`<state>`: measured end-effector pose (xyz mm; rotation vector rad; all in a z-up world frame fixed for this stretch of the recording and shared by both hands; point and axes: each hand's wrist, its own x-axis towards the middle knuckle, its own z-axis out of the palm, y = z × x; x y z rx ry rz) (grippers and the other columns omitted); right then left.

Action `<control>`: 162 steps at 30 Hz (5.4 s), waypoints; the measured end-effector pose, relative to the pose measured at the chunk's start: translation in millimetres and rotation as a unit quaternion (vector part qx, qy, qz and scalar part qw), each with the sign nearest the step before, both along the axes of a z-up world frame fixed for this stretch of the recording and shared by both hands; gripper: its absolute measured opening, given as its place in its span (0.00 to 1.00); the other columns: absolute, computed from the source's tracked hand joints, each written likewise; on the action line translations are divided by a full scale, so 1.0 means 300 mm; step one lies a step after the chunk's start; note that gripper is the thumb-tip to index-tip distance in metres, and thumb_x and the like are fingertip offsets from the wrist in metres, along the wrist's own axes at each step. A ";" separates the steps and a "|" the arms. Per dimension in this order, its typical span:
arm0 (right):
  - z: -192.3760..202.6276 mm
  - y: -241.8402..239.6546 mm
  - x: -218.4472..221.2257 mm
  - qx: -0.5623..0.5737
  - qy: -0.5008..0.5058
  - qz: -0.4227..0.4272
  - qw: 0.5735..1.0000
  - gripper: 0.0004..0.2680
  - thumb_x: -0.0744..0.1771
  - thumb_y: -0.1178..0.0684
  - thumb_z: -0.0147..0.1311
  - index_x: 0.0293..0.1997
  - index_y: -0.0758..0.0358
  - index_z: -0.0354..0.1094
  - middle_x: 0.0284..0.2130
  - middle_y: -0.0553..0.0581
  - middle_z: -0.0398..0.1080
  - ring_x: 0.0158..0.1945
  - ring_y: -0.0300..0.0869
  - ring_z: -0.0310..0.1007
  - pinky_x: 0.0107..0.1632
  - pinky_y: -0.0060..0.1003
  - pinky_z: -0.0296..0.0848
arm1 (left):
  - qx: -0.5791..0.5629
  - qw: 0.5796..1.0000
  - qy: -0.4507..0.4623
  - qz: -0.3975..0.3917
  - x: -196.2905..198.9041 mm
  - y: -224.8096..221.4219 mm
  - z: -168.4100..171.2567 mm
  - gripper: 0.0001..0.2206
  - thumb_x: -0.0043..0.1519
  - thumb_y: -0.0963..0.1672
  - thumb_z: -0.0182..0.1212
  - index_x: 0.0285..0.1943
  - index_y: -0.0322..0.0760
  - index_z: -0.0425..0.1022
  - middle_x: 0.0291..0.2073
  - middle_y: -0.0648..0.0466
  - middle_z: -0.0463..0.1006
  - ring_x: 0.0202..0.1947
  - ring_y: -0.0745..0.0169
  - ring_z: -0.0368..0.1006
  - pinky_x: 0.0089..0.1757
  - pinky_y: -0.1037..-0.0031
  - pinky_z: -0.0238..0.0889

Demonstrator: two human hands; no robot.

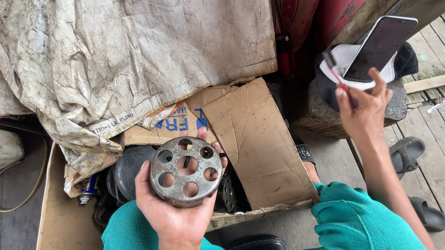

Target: Cleaning a circular metal component with holes using a toothbrush in a workshop environment.

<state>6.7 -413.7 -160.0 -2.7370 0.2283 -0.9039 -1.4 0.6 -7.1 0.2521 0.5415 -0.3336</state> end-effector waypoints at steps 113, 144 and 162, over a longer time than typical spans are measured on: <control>0.684 0.781 0.153 0.080 0.510 0.360 0.777 0.20 0.70 0.37 0.40 0.27 0.55 0.76 0.18 0.49 0.69 0.23 0.37 0.62 0.32 0.36 0.64 | -0.052 0.991 -0.104 0.070 -0.003 0.062 0.071 0.28 0.58 0.55 0.48 0.60 0.34 0.73 0.58 0.30 0.75 0.50 0.35 0.71 0.54 0.52 0.62; 0.662 0.784 0.166 0.096 0.500 0.373 0.776 0.19 0.69 0.37 0.41 0.32 0.54 0.81 0.26 0.45 0.81 0.29 0.32 0.75 0.39 0.32 0.72 | -0.064 0.982 -0.155 0.085 -0.007 0.086 0.059 0.26 0.59 0.54 0.49 0.59 0.34 0.73 0.56 0.30 0.76 0.46 0.40 0.73 0.48 0.57 0.66; 0.652 0.779 0.165 0.093 0.490 0.373 0.782 0.18 0.69 0.38 0.41 0.39 0.52 0.82 0.32 0.46 0.83 0.37 0.32 0.80 0.44 0.31 0.74 | -0.065 0.986 -0.135 0.078 -0.008 0.100 0.060 0.26 0.59 0.55 0.48 0.59 0.37 0.74 0.58 0.31 0.76 0.46 0.40 0.73 0.46 0.57 0.65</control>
